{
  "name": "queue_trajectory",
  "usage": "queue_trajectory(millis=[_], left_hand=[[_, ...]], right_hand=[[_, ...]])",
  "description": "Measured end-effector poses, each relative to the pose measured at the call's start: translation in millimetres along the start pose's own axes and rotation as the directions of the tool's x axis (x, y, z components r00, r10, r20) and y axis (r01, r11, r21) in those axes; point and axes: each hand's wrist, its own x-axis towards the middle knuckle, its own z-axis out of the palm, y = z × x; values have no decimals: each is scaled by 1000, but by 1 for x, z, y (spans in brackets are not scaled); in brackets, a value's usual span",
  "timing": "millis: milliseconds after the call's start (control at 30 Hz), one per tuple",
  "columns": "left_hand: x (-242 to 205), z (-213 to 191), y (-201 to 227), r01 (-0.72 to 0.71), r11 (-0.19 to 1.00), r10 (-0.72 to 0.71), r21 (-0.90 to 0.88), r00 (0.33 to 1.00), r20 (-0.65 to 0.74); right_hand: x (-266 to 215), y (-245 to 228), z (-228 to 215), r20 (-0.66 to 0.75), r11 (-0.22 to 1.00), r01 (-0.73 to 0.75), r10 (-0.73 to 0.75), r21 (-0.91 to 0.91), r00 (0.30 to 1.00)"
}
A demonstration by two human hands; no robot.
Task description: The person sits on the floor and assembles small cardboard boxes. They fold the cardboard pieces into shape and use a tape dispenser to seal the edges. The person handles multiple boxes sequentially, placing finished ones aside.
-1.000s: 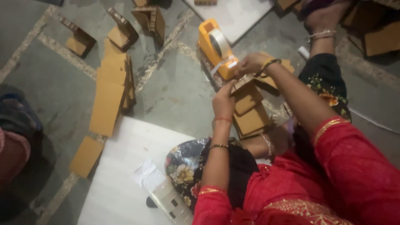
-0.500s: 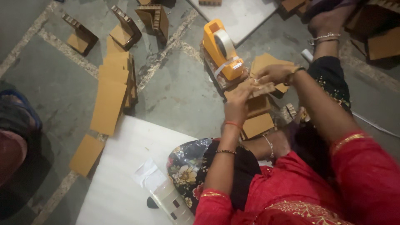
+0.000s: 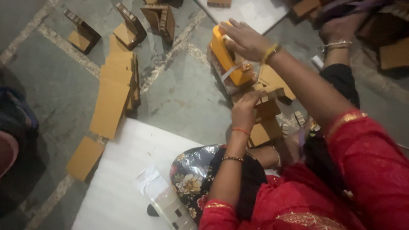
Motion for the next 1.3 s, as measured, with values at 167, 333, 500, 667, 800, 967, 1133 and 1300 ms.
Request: queue_trajectory(millis=[167, 333, 500, 667, 800, 967, 1133, 1300], left_hand=[[9, -1, -1, 129, 991, -131, 25, 988, 84], [13, 4, -4, 177, 984, -176, -17, 982, 67], [11, 14, -14, 168, 985, -170, 42, 984, 50], [11, 7, -10, 203, 978, -199, -58, 978, 65], [15, 6, -10, 152, 985, -150, -75, 988, 32], [13, 11, -12, 214, 976, -213, -23, 975, 62], [13, 11, -11, 221, 975, -220, -3, 972, 77], [15, 8, -13, 167, 986, -167, 1, 985, 51]], right_hand=[[38, 16, 26, 45, 993, -97, 100, -68, 994], [60, 34, 34, 3, 990, -126, 126, -64, 992], [81, 47, 37, -67, 984, -94, 84, -153, 994], [85, 55, 16, -183, 978, -17, 56, 206, 981], [40, 46, -22, -80, 987, -44, 57, 157, 995], [-7, 22, -28, 42, 977, 145, -140, -158, 989], [-23, 17, -13, 18, 983, 111, -110, -143, 994], [-24, 27, -3, -87, 991, 95, -103, -91, 991]])
